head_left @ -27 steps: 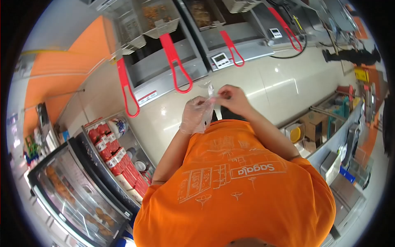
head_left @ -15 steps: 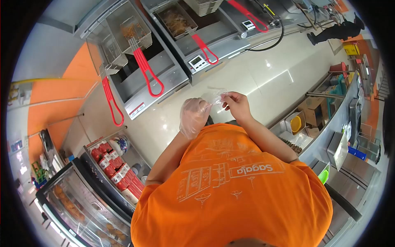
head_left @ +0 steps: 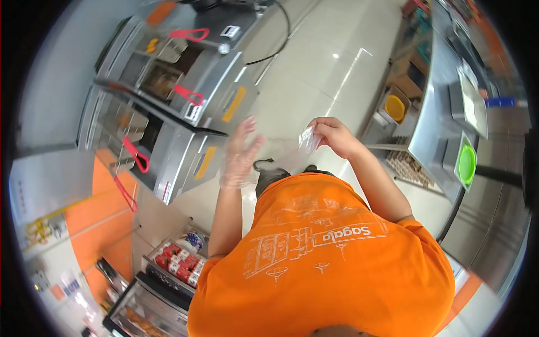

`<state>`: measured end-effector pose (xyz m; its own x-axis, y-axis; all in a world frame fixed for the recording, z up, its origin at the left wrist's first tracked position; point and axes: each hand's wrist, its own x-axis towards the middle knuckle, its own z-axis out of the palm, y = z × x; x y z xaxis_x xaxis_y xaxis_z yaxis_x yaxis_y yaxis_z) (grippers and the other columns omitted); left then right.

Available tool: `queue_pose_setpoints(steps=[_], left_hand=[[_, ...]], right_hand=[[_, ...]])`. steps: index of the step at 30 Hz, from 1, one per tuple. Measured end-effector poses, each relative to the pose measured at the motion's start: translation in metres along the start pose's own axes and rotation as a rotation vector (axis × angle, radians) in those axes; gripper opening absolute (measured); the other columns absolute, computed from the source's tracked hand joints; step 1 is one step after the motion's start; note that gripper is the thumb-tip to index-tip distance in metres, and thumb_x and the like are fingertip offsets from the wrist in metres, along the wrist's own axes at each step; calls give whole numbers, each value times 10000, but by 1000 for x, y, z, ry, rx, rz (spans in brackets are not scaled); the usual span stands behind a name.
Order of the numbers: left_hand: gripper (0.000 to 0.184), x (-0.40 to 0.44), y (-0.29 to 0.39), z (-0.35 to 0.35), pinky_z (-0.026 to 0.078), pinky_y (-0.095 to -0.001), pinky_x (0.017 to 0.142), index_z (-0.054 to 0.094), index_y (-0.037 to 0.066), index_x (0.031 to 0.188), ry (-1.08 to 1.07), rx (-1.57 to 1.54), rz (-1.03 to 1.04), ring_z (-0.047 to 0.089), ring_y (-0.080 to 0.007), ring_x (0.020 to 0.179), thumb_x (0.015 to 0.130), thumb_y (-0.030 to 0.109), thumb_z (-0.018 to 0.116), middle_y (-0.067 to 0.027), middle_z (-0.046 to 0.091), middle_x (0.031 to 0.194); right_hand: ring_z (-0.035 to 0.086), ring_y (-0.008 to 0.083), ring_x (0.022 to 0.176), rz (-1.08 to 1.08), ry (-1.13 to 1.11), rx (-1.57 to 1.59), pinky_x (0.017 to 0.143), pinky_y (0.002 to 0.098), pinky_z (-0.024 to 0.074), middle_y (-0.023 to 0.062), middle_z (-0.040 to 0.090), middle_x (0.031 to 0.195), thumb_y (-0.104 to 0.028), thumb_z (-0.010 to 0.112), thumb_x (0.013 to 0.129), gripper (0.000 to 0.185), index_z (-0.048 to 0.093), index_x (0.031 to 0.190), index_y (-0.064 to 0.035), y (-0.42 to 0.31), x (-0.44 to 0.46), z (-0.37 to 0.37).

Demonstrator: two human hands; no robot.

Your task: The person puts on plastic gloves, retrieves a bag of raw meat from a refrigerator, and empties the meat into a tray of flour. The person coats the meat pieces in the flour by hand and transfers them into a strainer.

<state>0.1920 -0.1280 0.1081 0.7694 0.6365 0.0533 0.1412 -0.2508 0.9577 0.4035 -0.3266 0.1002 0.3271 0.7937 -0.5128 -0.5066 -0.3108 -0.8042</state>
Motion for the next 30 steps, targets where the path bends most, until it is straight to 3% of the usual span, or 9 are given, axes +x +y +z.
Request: queue_pose_setpoints(steps=[1, 4, 7, 10, 13, 16, 22, 28, 30], left_hand=[[550, 4, 19, 24, 473, -337, 1003, 565, 28, 1385, -164, 85, 162, 644, -235, 1136, 935, 290, 744, -144, 676, 1228], [429, 0, 76, 100, 504, -332, 928, 640, 12, 1259, -479, 36, 166, 660, -190, 1028, 902, 212, 770, -119, 706, 1104], [231, -3, 109, 142, 523, -305, 810, 700, 0, 1073, -667, -84, -260, 648, -121, 896, 895, 133, 764, -63, 719, 932], [105, -10, 82, 171, 500, -263, 706, 709, -3, 919, -711, -53, -148, 608, -65, 781, 917, 99, 736, -8, 690, 793], [92, -26, 95, 184, 481, -241, 680, 713, -2, 920, -783, -33, -129, 603, -63, 755, 930, 88, 726, 3, 680, 785], [87, -39, 98, 202, 484, -233, 682, 710, -10, 918, -853, -10, -99, 598, -71, 726, 929, 76, 722, -5, 683, 789], [107, -59, 78, 219, 499, -244, 692, 713, -20, 929, -972, 20, -23, 607, -80, 729, 934, 86, 720, -16, 675, 781], [134, -91, 57, 227, 515, -257, 733, 709, -31, 939, -1086, -47, -141, 634, -100, 760, 936, 101, 735, -20, 693, 808], [134, -108, 56, 236, 518, -274, 777, 712, -30, 947, -968, -34, -18, 641, -120, 807, 930, 100, 743, -38, 696, 833]], right_hand=[[671, 169, 815, -22, 8, -40, 764, 323, 555, 73, 686, 911, -126, 576, 978, 175, 661, 1039, 16, 0, -16, -10], [681, 180, 810, -106, 16, -149, 756, 315, 541, 84, 703, 893, -143, 585, 973, 192, 662, 1018, 27, 9, -56, -38], [693, 136, 825, -198, 57, -182, 715, 287, 523, 45, 706, 827, -120, 642, 948, 126, 648, 949, 5, 25, -94, -67], [681, 117, 838, -277, 112, -242, 736, 275, 516, 42, 713, 856, -112, 684, 921, 126, 656, 977, -3, 29, -145, -92], [652, 105, 814, -355, 119, -195, 748, 271, 507, 33, 717, 876, -122, 736, 886, 187, 668, 1014, -3, 52, -183, -103], [660, 100, 789, -466, 322, -155, 725, 255, 525, 27, 718, 870, -18, 705, 869, 195, 679, 1058, 24, 93, -199, -93], [653, 95, 746, -205, 558, 154, 731, 258, 539, 49, 738, 869, -53, 747, 871, 199, 739, 1040, 51, 160, -252, -51], [651, 105, 724, -251, 534, 440, 675, 263, 532, 45, 721, 816, -79, 750, 922, 129, 752, 965, 42, 204, -299, -17], [642, 102, 700, -277, 612, 430, 654, 260, 523, 44, 712, 791, -89, 755, 925, 127, 748, 934, 37, 216, -310, -17]])
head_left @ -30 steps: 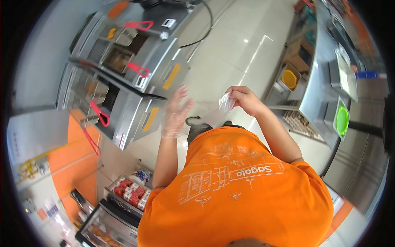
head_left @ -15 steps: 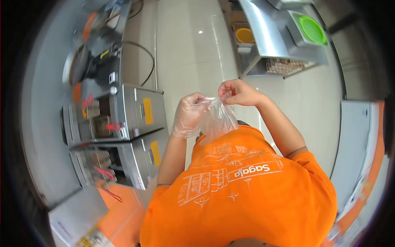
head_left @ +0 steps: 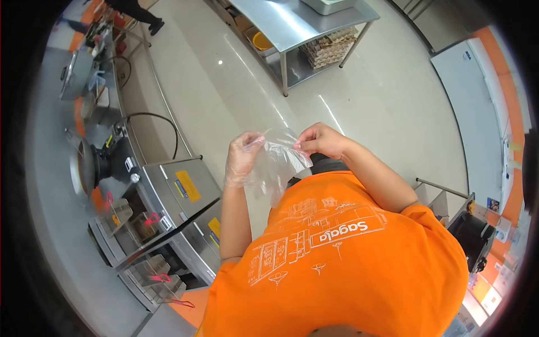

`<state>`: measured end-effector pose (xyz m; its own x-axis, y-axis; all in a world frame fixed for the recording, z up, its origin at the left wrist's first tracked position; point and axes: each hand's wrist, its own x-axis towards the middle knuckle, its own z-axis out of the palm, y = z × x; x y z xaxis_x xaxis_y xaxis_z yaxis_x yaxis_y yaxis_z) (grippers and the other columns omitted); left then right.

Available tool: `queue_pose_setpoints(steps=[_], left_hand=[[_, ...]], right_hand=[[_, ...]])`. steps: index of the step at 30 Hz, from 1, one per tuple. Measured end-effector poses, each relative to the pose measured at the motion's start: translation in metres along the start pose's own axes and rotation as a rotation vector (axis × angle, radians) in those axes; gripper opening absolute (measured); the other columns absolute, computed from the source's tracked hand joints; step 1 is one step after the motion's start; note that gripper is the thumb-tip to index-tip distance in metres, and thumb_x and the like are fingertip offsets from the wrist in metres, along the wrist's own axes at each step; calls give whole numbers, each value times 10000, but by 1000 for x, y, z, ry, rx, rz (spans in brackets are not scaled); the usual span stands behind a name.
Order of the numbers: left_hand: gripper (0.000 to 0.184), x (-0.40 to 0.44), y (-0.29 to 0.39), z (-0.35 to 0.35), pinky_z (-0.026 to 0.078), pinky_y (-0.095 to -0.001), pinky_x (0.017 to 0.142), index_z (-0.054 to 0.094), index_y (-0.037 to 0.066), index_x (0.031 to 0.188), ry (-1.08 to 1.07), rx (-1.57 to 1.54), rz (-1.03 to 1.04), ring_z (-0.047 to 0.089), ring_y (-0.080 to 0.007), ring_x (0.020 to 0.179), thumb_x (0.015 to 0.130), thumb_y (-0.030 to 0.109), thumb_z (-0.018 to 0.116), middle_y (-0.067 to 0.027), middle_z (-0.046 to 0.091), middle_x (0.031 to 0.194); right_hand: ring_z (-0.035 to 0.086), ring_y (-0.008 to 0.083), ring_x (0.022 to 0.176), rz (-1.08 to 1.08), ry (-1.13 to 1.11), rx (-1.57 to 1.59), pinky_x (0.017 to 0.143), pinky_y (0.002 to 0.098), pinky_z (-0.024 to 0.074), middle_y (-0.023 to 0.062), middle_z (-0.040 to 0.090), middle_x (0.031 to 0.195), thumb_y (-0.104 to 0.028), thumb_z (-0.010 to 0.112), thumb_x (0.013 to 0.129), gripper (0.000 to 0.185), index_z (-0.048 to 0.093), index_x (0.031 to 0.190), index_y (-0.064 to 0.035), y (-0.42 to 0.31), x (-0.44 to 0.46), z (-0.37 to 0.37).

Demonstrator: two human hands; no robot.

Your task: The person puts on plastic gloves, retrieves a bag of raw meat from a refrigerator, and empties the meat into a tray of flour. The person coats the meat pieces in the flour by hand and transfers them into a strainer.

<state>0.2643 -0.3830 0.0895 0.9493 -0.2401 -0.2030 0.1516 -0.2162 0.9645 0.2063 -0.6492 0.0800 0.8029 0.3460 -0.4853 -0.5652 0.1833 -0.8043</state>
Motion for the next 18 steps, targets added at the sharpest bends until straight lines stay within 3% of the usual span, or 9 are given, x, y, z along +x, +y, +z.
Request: queue_pose_setpoints(steps=[4, 7, 9, 11, 14, 18], left_hand=[[163, 12, 41, 46, 520, -312, 846, 730, -25, 986, 361, 329, 427, 649, -155, 878, 909, 112, 774, -79, 709, 889], [192, 11, 103, 124, 525, -335, 853, 742, -18, 1015, 11, 311, 204, 654, -166, 890, 893, 120, 793, -93, 720, 903], [228, 29, 102, 192, 529, -311, 852, 734, -28, 1070, -438, 231, 178, 662, -173, 916, 920, 139, 774, -67, 732, 972], [171, 56, 106, 277, 530, -303, 820, 748, -14, 1019, -610, 84, -170, 659, -148, 876, 911, 115, 778, -51, 730, 930], [112, 99, 104, 375, 524, -286, 803, 751, 11, 992, -740, -124, -306, 648, -108, 865, 916, 91, 767, -34, 721, 915], [93, 142, 122, 482, 507, -275, 770, 738, -6, 961, -805, -106, -281, 630, -98, 818, 908, 64, 768, -33, 715, 873]], right_hand=[[609, 92, 635, -79, 237, -100, 596, 248, 490, 30, 685, 727, -136, 805, 896, 185, 718, 833, 15, 0, -30, -52], [589, 79, 611, -87, 411, -183, 563, 240, 463, 20, 667, 687, -164, 846, 859, 241, 687, 767, -6, -15, -69, -100], [581, 70, 612, -139, 488, -222, 554, 236, 450, 12, 655, 669, -170, 863, 840, 265, 671, 741, -17, -20, -92, -138], [577, 62, 622, -242, 551, -245, 553, 233, 442, 1, 640, 655, -167, 871, 829, 278, 657, 724, -25, -27, -117, -187], [596, 94, 637, -286, 638, -337, 598, 266, 476, 27, 667, 684, -211, 863, 806, 259, 685, 748, -32, -34, -157, -266], [615, 102, 654, -375, 594, -13, 604, 278, 489, 31, 657, 696, -145, 791, 857, 183, 675, 783, -26, -46, -210, -351]])
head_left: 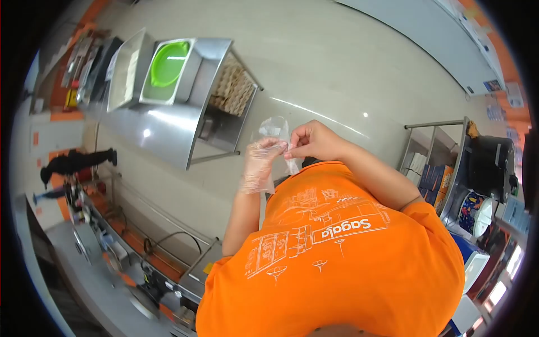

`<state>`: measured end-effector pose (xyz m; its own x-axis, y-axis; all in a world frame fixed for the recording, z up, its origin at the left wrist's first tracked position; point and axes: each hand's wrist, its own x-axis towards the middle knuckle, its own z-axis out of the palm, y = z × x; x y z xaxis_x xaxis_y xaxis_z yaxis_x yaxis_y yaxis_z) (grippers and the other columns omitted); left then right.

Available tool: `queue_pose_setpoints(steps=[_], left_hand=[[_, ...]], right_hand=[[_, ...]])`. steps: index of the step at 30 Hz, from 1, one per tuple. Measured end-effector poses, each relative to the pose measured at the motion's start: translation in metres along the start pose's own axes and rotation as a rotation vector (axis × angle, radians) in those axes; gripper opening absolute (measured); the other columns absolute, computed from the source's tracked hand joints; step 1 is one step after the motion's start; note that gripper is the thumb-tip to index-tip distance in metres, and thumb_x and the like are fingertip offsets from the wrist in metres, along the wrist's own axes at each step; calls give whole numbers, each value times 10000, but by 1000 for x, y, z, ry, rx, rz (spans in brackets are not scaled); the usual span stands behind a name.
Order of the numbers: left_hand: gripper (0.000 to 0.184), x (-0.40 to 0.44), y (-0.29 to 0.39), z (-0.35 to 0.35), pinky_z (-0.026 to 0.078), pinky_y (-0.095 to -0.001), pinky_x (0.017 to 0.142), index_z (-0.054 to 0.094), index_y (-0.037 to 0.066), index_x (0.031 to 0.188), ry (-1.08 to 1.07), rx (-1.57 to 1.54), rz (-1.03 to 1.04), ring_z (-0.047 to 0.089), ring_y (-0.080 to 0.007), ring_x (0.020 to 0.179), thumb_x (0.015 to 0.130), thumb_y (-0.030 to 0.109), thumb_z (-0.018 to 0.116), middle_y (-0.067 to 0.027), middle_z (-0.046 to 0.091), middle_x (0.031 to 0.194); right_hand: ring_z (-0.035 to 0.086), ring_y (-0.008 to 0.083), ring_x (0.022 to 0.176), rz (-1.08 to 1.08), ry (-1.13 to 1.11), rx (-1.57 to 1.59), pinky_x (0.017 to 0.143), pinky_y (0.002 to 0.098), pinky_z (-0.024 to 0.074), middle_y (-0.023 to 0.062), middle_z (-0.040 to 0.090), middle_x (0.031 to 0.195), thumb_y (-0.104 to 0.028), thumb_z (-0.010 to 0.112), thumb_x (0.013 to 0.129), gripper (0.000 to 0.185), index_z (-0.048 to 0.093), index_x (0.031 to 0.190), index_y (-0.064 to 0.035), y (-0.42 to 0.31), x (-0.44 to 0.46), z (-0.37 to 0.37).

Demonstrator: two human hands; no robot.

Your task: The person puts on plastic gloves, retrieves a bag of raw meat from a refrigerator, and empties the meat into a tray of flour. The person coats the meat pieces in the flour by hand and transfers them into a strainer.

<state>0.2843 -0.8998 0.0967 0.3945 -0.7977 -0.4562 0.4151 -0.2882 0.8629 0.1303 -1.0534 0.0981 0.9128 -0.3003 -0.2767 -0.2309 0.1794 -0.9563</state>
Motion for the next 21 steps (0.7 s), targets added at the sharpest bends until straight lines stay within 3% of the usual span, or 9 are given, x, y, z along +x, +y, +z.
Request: queue_pose_setpoints(steps=[2, 5, 8, 11, 14, 15, 17, 19, 21], left_hand=[[80, 35, 26, 16, 504, -276, 769, 734, -12, 955, -41, 69, 28, 623, -105, 799, 914, 54, 755, -33, 709, 863], [92, 83, 62, 33, 489, -274, 712, 724, 7, 902, -72, 260, 141, 602, -96, 780, 939, 91, 725, -22, 697, 848], [138, 124, 102, 51, 489, -272, 716, 715, 3, 935, -44, 620, 86, 595, -98, 763, 916, 132, 759, -30, 669, 798], [261, 165, 154, 76, 510, -309, 717, 702, 15, 1021, 133, 937, 399, 633, -173, 760, 852, 173, 822, -66, 664, 828], [412, 231, 202, 96, 533, -364, 713, 683, 33, 1104, 104, 1088, 850, 655, -295, 777, 778, 204, 868, -106, 659, 897], [488, 254, 219, 101, 541, -424, 696, 666, 48, 1139, 80, 1109, 926, 654, -373, 822, 730, 209, 878, -131, 663, 984], [415, 308, 241, 99, 538, -434, 680, 685, 50, 1081, 19, 1182, 939, 657, -369, 817, 730, 179, 865, -125, 668, 946], [233, 368, 266, 86, 530, -447, 661, 720, 51, 930, -136, 1215, 928, 667, -359, 800, 736, 119, 831, -120, 673, 849], [158, 423, 292, 73, 530, -444, 656, 725, 43, 874, -143, 1232, 933, 664, -360, 765, 753, 102, 808, -125, 667, 791]], right_hand=[[638, 111, 668, 13, 39, 89, 601, 282, 502, 32, 650, 700, -100, 737, 892, 142, 652, 811, -20, -18, 6, -43], [688, 137, 691, 23, 515, 105, 591, 292, 525, 29, 633, 705, -51, 667, 930, 114, 604, 846, -8, -25, 23, -91], [716, 152, 695, 8, 557, 24, 581, 298, 540, 50, 635, 727, -29, 631, 935, 107, 566, 856, 5, -43, 50, -132], [708, 141, 675, -15, 528, -109, 581, 279, 552, 59, 631, 755, -14, 689, 918, 161, 551, 845, 20, -61, 95, -170], [717, 195, 662, -67, 514, -287, 600, 321, 539, 122, 661, 769, 15, 680, 844, 97, 583, 841, 16, -93, 149, -208], [710, 203, 666, -86, 495, -308, 608, 326, 538, 124, 661, 769, 9, 693, 832, 106, 588, 842, 13, -102, 168, -222], [698, 220, 674, -122, 457, -352, 623, 337, 535, 127, 661, 770, -2, 720, 807, 127, 599, 843, 6, -123, 212, -250], [669, 180, 680, -136, 439, -471, 639, 309, 540, 101, 652, 772, 6, 740, 813, 140, 607, 855, -1, -146, 256, -282], [651, 160, 691, -165, 426, -548, 653, 297, 545, 86, 648, 779, 5, 753, 816, 151, 609, 861, -4, -170, 297, -316]])
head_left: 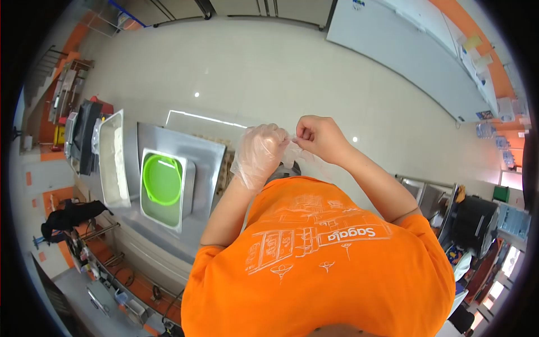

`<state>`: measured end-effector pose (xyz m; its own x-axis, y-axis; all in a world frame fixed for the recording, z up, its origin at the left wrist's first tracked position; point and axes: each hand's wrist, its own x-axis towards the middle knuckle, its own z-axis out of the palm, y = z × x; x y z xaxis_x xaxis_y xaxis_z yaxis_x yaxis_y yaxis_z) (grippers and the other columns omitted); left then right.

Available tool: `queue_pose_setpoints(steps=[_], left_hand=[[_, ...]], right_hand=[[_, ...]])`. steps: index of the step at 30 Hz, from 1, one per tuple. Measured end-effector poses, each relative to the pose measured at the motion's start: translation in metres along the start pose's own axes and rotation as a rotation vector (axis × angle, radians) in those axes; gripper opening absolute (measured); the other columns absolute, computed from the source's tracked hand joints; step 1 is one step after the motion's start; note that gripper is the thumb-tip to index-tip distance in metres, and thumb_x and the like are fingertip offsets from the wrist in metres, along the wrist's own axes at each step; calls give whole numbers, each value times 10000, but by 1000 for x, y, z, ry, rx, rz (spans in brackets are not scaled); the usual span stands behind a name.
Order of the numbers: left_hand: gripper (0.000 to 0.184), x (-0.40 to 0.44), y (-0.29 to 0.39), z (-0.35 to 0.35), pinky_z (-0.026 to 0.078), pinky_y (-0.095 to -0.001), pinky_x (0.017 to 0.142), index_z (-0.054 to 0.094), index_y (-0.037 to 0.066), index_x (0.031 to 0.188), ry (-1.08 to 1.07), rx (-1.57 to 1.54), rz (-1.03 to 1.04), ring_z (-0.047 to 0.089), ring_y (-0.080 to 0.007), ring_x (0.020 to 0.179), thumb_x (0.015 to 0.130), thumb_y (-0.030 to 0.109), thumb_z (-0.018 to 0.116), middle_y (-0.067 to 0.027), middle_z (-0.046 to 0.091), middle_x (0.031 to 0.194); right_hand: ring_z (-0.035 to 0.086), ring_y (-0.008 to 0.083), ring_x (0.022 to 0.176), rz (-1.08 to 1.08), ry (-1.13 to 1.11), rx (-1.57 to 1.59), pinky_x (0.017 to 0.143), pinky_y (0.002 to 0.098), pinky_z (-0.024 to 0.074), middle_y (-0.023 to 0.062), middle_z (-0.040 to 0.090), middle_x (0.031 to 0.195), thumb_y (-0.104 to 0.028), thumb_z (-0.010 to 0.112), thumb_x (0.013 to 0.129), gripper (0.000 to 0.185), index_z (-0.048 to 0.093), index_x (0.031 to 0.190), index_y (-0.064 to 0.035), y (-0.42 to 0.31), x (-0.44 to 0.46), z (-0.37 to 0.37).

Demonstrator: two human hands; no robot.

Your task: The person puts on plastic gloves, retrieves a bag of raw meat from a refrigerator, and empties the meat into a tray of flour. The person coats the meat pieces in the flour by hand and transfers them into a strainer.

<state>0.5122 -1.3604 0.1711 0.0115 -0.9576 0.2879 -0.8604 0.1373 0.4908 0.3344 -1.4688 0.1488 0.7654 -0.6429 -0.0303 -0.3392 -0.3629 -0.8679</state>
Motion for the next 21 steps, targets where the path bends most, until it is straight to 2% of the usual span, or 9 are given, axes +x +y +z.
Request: queue_pose_setpoints(steps=[4, 8, 11, 14, 17, 19, 21], left_hand=[[92, 70, -73, -18, 537, -437, 663, 727, 29, 861, -61, -91, -1, 669, -371, 742, 807, 98, 756, -152, 682, 771], [86, 136, -124, -41, 547, -417, 682, 722, 20, 876, -180, -149, -140, 685, -368, 750, 845, 100, 716, -176, 701, 796], [93, 179, -163, -47, 550, -403, 691, 723, 22, 890, -207, -141, -273, 692, -361, 755, 854, 105, 704, -184, 708, 815], [104, 234, -202, -50, 551, -400, 688, 727, 26, 897, -143, -134, -339, 691, -357, 745, 856, 117, 697, -186, 708, 814], [114, 283, -236, -53, 551, -402, 681, 730, 31, 893, -114, -148, -404, 693, -357, 741, 861, 134, 693, -188, 707, 807], [122, 324, -252, -59, 550, -404, 673, 730, 30, 887, -85, -197, -523, 695, -358, 740, 867, 144, 691, -191, 705, 802], [133, 359, -280, -51, 549, -411, 670, 727, 26, 893, -6, -130, -524, 698, -362, 745, 874, 153, 695, -195, 704, 802]], right_hand=[[646, 165, 715, -70, 1, -5, 676, 299, 550, 82, 648, 811, -11, 758, 816, 162, 605, 868, -8, 2, 87, -23], [661, 192, 766, -77, -13, -6, 697, 310, 555, 91, 651, 898, -17, 762, 812, 182, 607, 907, -16, 13, 161, -53], [672, 232, 852, -125, 16, -217, 740, 340, 567, 107, 650, 973, -15, 747, 816, 189, 621, 956, -20, 8, 215, -76], [663, 281, 917, -459, 177, -126, 782, 364, 569, 129, 648, 1018, -20, 703, 836, 176, 632, 997, -7, -10, 274, -92], [660, 347, 933, -256, -62, -163, 819, 396, 568, 163, 656, 1046, 7, 612, 860, 181, 641, 1038, 18, -4, 334, -79], [659, 376, 977, -307, -68, -126, 843, 434, 559, 161, 656, 1086, -37, 557, 903, 210, 657, 1085, -4, 45, 390, -59], [659, 393, 1010, -301, -137, -133, 863, 457, 554, 159, 658, 1113, -51, 520, 926, 248, 666, 1123, -16, 60, 453, -63]])
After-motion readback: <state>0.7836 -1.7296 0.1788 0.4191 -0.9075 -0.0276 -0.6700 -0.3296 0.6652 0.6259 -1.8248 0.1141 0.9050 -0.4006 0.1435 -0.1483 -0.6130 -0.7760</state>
